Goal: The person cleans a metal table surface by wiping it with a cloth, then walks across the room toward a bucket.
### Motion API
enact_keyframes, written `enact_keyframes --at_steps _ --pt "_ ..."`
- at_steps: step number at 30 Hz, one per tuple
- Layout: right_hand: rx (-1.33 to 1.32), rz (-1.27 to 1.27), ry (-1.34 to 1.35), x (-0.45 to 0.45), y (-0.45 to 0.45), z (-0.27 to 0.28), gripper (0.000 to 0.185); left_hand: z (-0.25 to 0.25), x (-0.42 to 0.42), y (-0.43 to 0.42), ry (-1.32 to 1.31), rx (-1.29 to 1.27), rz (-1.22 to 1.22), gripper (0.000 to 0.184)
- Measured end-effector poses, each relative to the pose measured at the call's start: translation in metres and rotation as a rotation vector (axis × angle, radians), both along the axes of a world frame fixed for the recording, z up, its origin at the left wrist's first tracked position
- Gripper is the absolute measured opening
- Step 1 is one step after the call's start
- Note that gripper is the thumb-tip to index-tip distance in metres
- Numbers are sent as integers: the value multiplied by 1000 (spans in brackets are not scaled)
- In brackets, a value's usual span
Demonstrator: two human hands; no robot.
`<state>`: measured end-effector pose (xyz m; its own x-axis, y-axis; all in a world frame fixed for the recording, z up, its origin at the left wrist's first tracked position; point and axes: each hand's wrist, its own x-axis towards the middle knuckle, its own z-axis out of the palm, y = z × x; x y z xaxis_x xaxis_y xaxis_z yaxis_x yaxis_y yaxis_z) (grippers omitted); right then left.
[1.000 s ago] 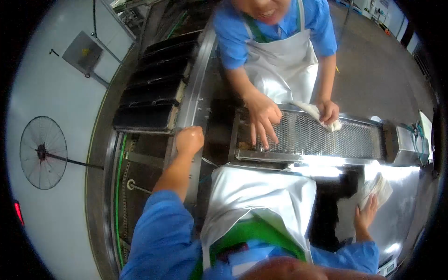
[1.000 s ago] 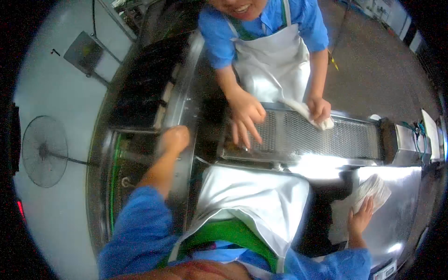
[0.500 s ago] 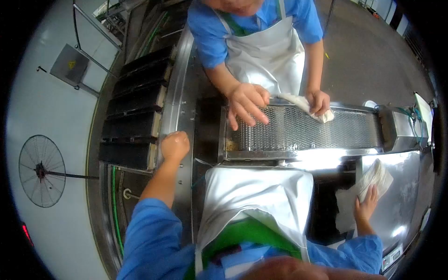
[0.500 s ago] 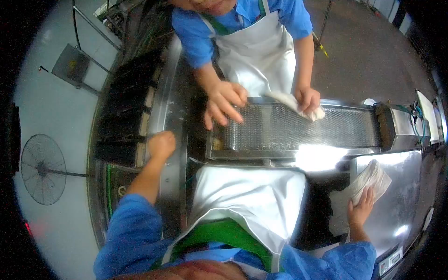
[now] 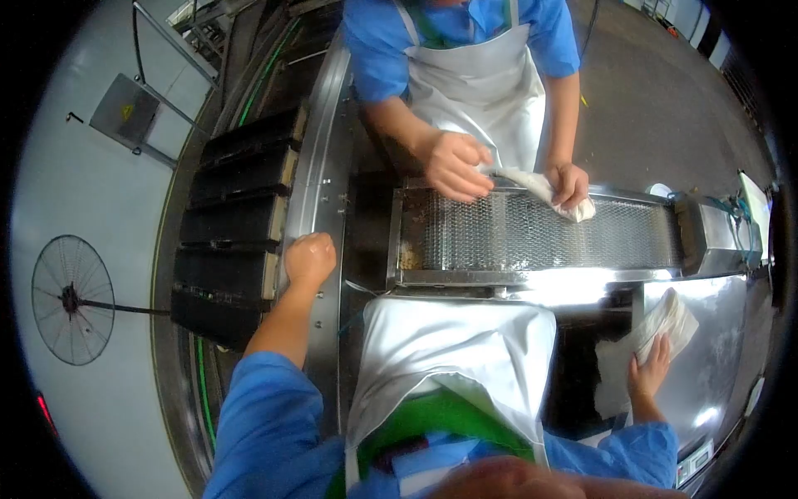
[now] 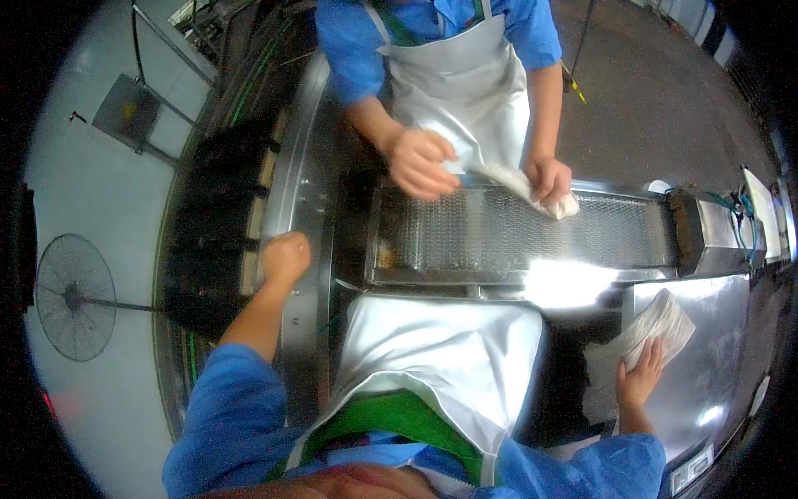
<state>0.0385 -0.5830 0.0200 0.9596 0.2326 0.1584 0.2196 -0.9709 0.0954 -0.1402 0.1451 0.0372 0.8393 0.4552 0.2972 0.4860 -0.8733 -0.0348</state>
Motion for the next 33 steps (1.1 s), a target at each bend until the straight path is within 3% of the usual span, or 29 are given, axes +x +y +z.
enact_keyframes --at_steps 33 --pt "12 23 -15 0 -1 0 76 -1 1 0 -1 9 -19 14"
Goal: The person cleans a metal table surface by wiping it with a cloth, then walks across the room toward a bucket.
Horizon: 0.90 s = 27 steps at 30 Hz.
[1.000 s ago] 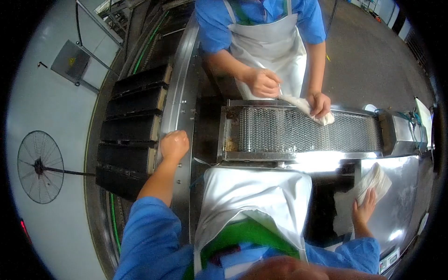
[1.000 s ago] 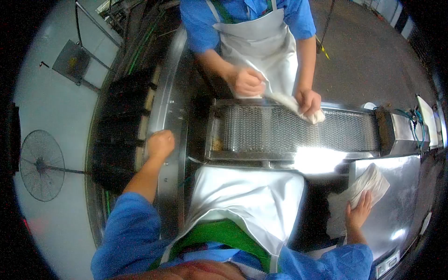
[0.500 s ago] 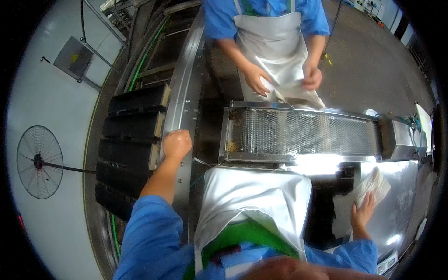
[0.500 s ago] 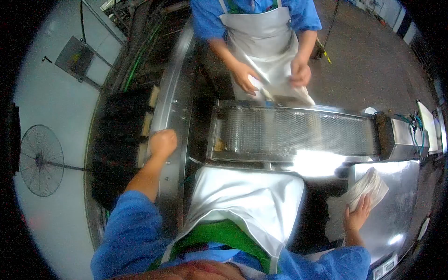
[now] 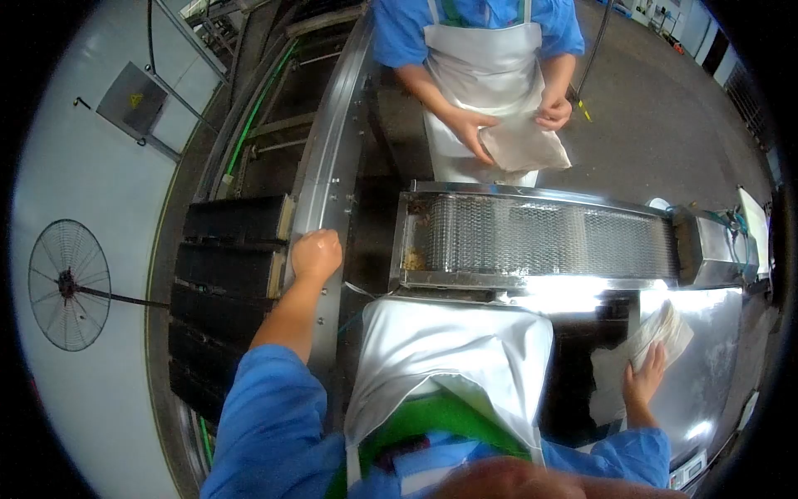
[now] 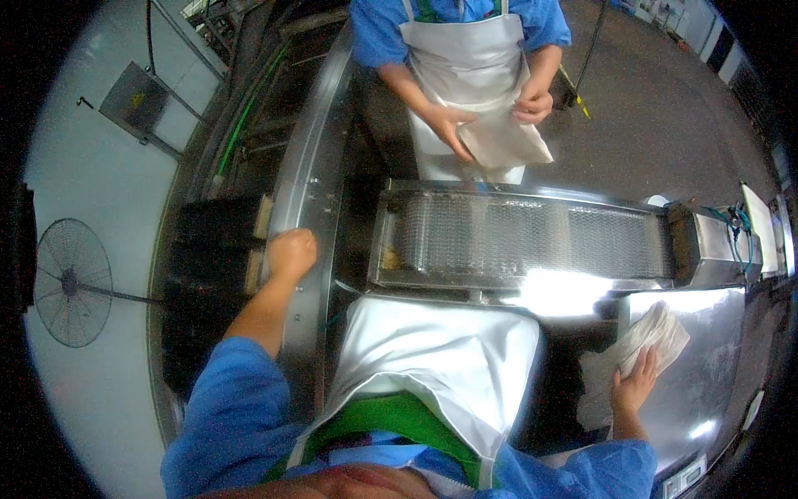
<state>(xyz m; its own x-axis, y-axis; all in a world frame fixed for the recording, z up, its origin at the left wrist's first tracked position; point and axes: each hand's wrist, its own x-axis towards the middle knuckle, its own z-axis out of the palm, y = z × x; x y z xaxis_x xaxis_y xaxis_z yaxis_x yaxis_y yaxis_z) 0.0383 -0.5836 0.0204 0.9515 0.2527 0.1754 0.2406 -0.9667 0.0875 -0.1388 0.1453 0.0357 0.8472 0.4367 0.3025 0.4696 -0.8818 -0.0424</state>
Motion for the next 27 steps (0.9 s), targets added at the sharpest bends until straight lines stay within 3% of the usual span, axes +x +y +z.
enact_keyframes --at_steps 27 --pt "11 -43 -3 0 6 1 77 3 -1 -2 -83 -31 -4 12"
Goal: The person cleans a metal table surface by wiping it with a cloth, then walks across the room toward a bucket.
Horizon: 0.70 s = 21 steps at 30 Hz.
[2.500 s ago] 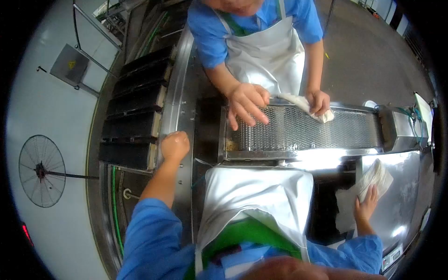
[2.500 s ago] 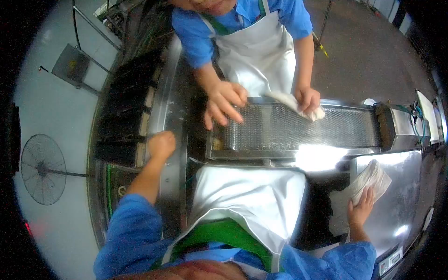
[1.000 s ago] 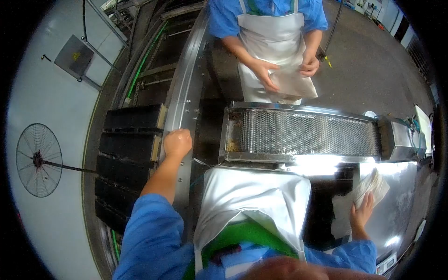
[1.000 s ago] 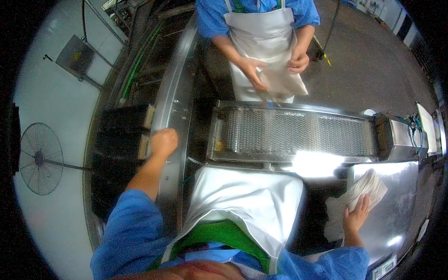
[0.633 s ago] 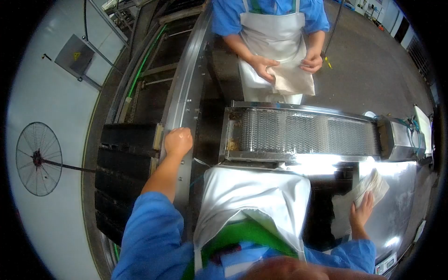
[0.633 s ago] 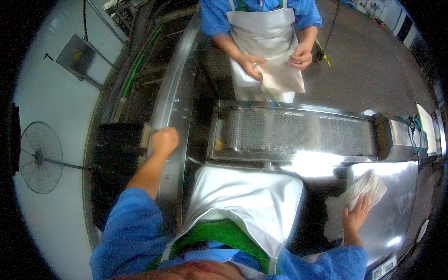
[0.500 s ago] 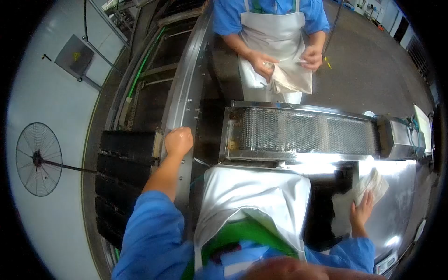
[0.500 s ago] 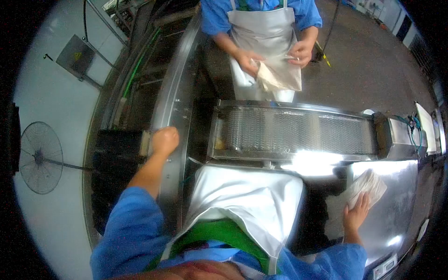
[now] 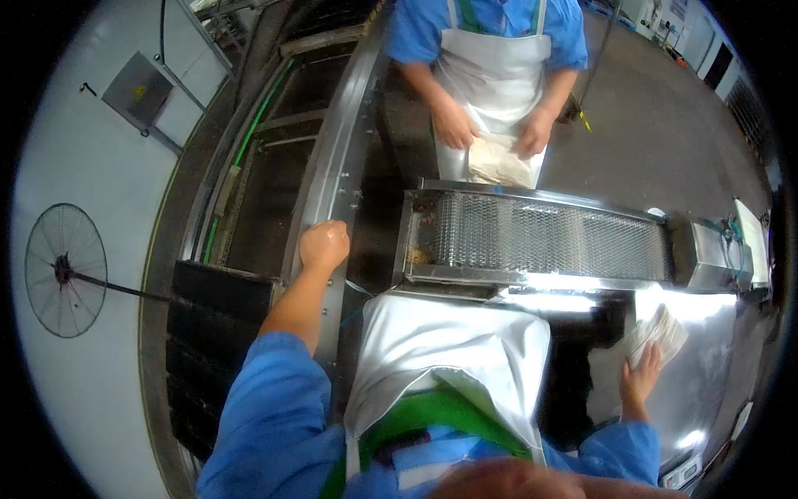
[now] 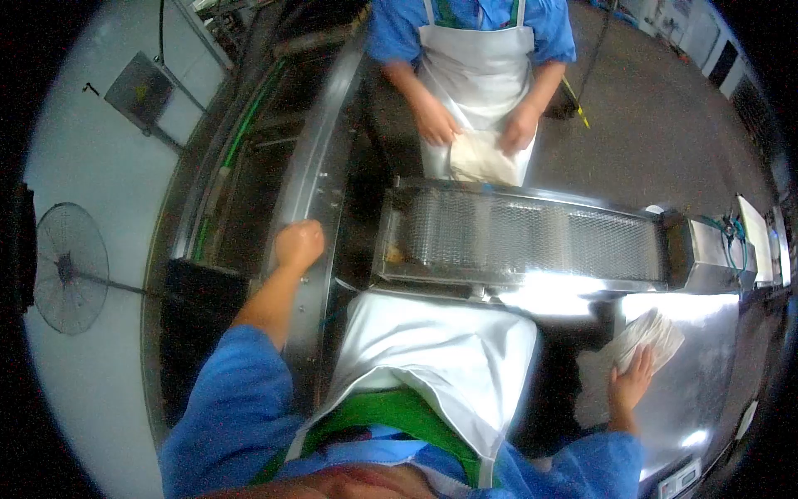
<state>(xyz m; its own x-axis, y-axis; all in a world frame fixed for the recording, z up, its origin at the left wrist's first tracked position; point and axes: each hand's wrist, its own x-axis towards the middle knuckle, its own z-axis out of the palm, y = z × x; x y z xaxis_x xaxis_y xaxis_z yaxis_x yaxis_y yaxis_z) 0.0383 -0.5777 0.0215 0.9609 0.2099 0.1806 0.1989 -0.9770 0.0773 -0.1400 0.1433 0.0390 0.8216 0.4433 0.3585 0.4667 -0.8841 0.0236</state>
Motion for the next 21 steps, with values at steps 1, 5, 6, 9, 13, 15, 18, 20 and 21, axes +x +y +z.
enact_keyframes --at_steps 1,5,6,9,13,15,18,20,21 --pt "1 4 -3 1 -1 0 77 0 0 0 -18 -8 -11 12" --pt "12 29 4 2 -4 -3 78 -4 -1 3 -22 -27 -34 12" --pt "24 28 2 2 -3 -3 79 -3 0 2 -22 -28 -29 12" --pt "-4 12 8 0 -3 -1 80 0 0 -2 35 5 34 13" --pt "3 11 14 -1 -2 1 80 -8 0 4 26 9 16 13" --pt "12 13 11 -1 0 1 80 -9 1 6 10 3 -4 14" --pt "-16 -3 13 -4 7 8 76 -9 1 6 45 23 14 13" --pt "-7 14 7 -4 4 7 76 -10 1 6 19 25 0 14" --pt "0 33 2 -4 3 7 76 -10 1 6 18 26 -3 14"
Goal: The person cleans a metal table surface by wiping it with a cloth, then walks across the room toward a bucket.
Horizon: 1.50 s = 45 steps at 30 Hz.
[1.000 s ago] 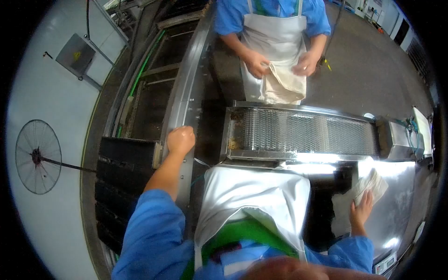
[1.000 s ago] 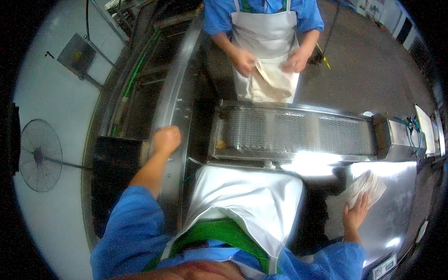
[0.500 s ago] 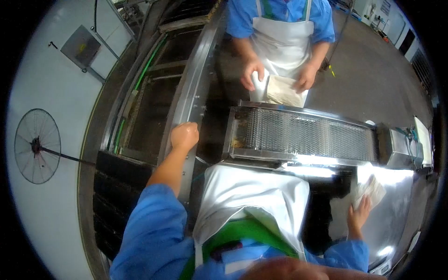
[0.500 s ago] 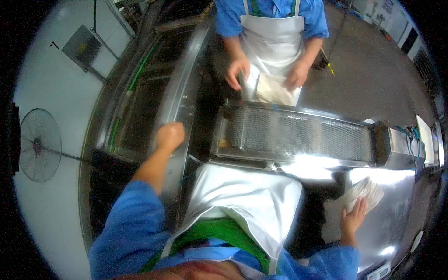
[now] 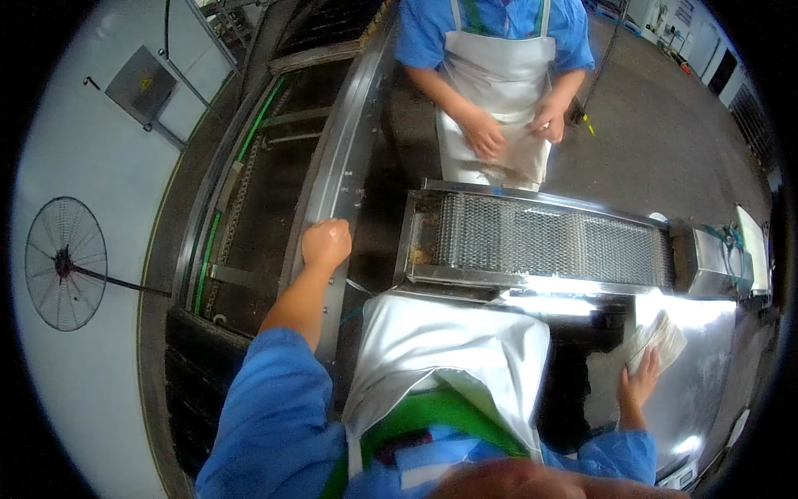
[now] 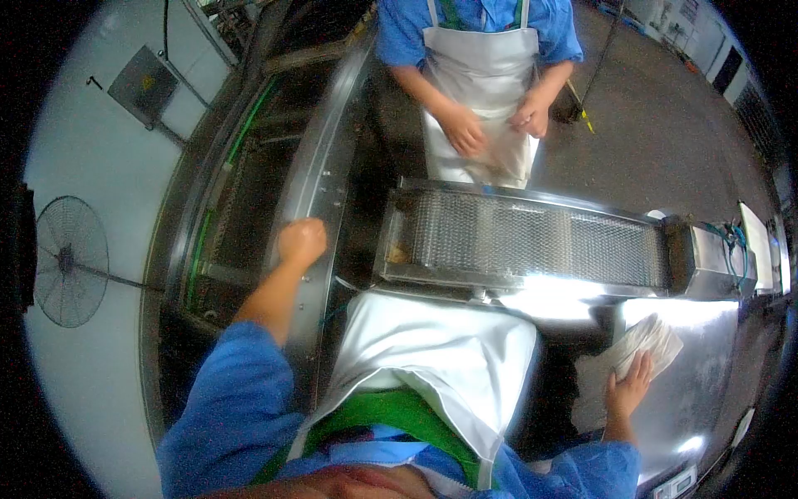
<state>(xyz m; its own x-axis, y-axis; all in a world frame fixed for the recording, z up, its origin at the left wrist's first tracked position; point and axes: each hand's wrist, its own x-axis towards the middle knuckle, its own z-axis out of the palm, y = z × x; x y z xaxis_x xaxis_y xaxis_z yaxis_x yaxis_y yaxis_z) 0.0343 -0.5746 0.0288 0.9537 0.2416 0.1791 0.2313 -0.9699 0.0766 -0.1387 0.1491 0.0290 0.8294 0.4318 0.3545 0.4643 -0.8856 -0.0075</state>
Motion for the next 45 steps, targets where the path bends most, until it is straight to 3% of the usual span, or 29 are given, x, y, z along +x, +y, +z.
enact_keyframes --at_steps 17,30,45 --pt "11 -6 -1 2 -5 -5 76 12 2 -8 108 -48 91 12" --pt "0 -43 25 2 -4 -5 79 12 -1 -7 -2 -18 18 13" --pt "68 -27 -27 -4 5 1 82 8 2 -6 96 19 42 13"
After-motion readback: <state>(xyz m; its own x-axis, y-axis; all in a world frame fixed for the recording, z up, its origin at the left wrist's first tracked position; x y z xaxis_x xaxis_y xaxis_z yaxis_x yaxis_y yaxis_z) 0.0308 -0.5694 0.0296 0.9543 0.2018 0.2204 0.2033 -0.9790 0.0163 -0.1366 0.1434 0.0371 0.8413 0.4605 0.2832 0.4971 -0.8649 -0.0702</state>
